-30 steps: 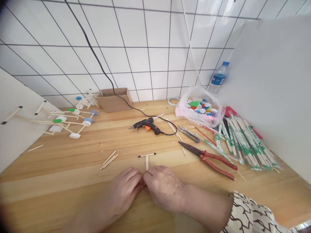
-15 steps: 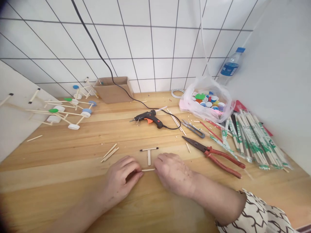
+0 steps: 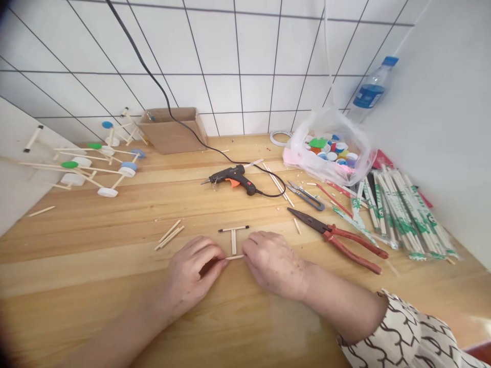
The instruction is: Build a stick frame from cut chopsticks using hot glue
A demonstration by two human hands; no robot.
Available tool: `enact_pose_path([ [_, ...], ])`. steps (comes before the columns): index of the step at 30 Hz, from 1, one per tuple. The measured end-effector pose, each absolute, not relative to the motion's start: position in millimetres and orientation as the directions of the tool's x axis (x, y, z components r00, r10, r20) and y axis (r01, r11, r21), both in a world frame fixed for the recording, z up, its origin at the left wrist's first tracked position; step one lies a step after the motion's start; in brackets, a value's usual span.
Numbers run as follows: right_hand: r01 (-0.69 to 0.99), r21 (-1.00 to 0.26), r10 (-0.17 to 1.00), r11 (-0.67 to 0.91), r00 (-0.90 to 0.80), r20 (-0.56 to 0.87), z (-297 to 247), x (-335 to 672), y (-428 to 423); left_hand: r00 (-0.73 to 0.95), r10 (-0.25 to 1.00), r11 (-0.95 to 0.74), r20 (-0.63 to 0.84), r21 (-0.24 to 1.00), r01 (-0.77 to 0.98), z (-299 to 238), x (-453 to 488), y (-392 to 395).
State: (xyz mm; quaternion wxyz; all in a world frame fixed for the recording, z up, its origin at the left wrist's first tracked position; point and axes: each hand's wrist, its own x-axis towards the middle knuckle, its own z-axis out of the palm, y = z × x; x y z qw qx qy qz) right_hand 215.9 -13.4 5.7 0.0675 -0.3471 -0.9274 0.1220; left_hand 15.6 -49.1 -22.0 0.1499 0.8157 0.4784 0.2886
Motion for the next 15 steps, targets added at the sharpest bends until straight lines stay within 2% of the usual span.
enact_pose_path([
  [15, 0.623, -0.299, 0.666, 0.723, -0.743, 0.066, 4.8, 215.6, -11.3, 0.379, 0.866, -0.497, 0.326, 0.487, 0.718, -20.0, 15.1, -48.5],
])
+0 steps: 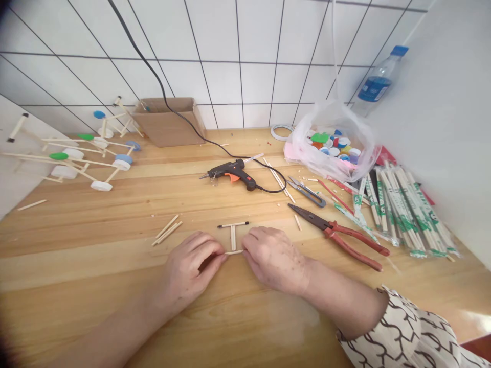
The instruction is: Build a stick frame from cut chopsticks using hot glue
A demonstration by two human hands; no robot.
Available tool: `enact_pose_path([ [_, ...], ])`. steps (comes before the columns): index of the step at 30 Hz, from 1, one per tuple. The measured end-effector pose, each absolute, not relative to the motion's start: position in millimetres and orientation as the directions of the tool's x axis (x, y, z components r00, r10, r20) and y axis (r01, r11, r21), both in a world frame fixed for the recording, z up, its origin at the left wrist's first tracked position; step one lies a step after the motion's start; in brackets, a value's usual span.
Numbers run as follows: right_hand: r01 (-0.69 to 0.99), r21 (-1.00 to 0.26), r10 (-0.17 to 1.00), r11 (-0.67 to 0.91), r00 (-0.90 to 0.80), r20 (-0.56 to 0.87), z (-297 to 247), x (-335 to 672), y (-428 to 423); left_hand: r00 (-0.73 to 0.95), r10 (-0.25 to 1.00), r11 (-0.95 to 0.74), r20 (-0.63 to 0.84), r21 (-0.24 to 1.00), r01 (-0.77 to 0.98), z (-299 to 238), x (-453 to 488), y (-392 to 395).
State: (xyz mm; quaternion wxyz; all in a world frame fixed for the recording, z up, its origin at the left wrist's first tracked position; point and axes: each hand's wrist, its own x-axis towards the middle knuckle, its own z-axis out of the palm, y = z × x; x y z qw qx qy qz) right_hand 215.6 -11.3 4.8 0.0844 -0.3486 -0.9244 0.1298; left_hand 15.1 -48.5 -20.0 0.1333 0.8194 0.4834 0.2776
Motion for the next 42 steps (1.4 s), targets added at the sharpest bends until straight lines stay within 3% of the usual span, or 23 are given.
enact_pose_path([
  [10, 0.614, -0.347, 0.674, 0.709, -0.735, 0.075, 7, 216, -11, 0.361, 0.875, -0.482, 0.324, 0.497, 0.722, -23, 13, -49],
  [20, 0.574, -0.524, 0.701, 0.629, -0.71, 0.064, 6, 225, -6, 0.11, 0.949, -0.223, 0.296, 0.383, 0.896, -4, -43, -36],
  [29, 0.59, -0.5, 0.702, 0.634, -0.711, 0.052, 6, 220, -10, 0.089, 0.993, -0.109, 0.079, 0.302, 0.947, 16, -62, -32],
  [42, 0.608, -0.44, 0.701, 0.661, -0.71, 0.073, 2, 217, -12, 0.118, 0.992, -0.123, 0.036, 0.254, 0.959, 13, -66, -31],
])
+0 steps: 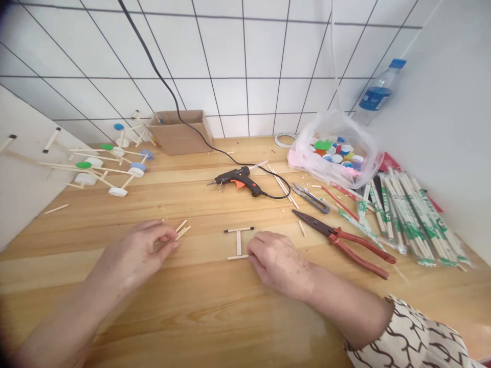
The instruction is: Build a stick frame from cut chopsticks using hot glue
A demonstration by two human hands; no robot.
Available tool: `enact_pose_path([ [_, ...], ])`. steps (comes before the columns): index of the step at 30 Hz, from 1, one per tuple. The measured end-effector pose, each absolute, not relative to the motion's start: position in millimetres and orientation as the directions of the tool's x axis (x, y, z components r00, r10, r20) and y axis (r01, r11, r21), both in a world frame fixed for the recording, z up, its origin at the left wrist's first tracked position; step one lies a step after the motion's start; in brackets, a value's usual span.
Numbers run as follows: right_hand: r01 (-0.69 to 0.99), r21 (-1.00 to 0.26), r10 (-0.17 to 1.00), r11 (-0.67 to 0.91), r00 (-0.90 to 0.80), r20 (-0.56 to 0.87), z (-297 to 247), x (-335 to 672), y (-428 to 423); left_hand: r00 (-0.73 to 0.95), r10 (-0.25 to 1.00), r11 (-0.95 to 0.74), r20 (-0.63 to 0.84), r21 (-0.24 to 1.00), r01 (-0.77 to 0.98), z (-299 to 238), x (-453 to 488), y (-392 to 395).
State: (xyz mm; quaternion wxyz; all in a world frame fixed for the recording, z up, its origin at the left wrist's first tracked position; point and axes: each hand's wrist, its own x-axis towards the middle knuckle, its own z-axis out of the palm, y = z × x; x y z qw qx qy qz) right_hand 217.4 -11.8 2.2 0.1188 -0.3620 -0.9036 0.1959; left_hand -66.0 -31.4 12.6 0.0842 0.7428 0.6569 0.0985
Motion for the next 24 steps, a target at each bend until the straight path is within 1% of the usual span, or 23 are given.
enact_pose_path([
  [3, 0.606, -0.431, 0.696, 0.668, -0.714, 0.076, 3.1, 216.8, -11.8, 0.108, 0.993, -0.115, 0.041, 0.256, 0.96, 14.6, -65.4, -30.7],
  [6, 0.604, -0.424, 0.692, 0.675, -0.718, 0.078, 4.1, 215.9, -11.9, 0.093, 0.996, -0.094, 0.013, 0.259, 0.961, 18.4, -64.1, -30.0],
  [8, 0.599, -0.426, 0.689, 0.678, -0.72, 0.084, 4.7, 215.1, -12.0, 0.087, 0.996, -0.082, -0.008, 0.258, 0.963, 20.2, -63.9, -29.7],
  [11, 0.593, -0.438, 0.689, 0.676, -0.719, 0.089, 5.2, 214.6, -12.1, 0.079, 0.997, -0.076, -0.003, 0.253, 0.964, 20.1, -65.3, -29.8],
  [16, 0.582, -0.488, 0.702, 0.65, -0.706, 0.093, 6.3, 217.2, -10.6, 0.094, 0.996, -0.092, 0.002, 0.258, 0.962, 18.4, -68.7, -29.8],
  [21, 0.585, -0.55, 0.722, 0.596, -0.69, 0.049, 9.9, 220.8, -7.3, 0.085, 0.996, -0.075, -0.028, 0.257, 0.964, 19.9, -70.1, -29.5],
  [24, 0.586, -0.579, 0.733, 0.568, -0.68, 0.03, 10.8, 221.7, -5.8, 0.088, 0.996, -0.085, 0.0, 0.275, 0.958, 20.4, -69.3, -29.8],
])
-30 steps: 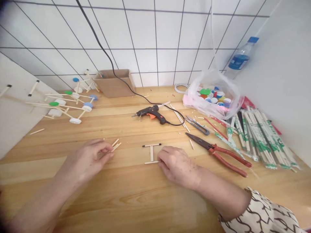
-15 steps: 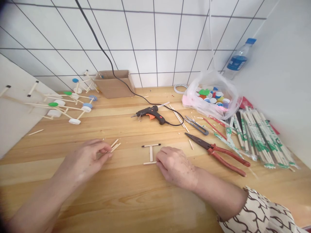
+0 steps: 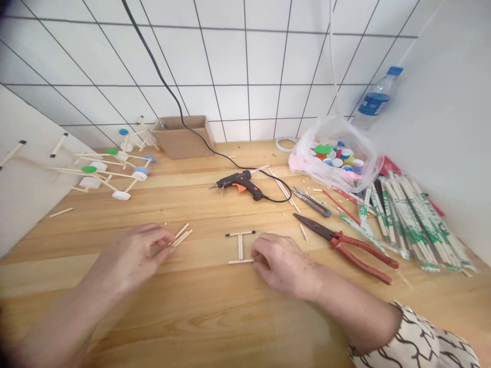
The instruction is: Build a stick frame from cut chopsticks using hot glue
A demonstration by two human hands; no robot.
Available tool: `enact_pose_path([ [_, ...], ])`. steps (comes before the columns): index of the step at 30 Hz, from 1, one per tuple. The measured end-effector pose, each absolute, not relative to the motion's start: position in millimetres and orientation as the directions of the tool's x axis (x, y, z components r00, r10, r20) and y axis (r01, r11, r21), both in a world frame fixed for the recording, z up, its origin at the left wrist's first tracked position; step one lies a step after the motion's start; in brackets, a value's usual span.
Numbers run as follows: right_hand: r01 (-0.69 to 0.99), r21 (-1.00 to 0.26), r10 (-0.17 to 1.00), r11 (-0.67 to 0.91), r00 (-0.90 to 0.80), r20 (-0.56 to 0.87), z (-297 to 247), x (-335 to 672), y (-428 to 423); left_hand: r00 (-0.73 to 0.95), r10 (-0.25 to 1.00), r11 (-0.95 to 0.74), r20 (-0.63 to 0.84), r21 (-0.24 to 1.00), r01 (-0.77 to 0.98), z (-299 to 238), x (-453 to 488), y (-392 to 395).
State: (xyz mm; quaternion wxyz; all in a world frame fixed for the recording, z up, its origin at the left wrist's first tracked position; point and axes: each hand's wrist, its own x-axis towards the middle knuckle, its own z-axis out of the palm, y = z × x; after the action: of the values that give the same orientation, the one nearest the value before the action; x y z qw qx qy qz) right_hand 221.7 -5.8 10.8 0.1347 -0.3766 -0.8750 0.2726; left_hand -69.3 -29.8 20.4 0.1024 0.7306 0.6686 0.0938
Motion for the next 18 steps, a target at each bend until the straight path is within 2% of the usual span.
enact_pose_path([
  [11, 0.589, -0.619, 0.751, 0.519, -0.66, 0.002, 7.2, 223.2, -5.3, 0.094, 0.995, -0.099, 0.031, 0.283, 0.954, 20.0, -72.3, -30.5],
  [18, 0.593, -0.597, 0.745, 0.541, -0.667, 0.012, 5.6, 223.3, -5.6, 0.105, 0.994, -0.101, -0.001, 0.267, 0.958, 19.8, -66.4, -29.8],
])
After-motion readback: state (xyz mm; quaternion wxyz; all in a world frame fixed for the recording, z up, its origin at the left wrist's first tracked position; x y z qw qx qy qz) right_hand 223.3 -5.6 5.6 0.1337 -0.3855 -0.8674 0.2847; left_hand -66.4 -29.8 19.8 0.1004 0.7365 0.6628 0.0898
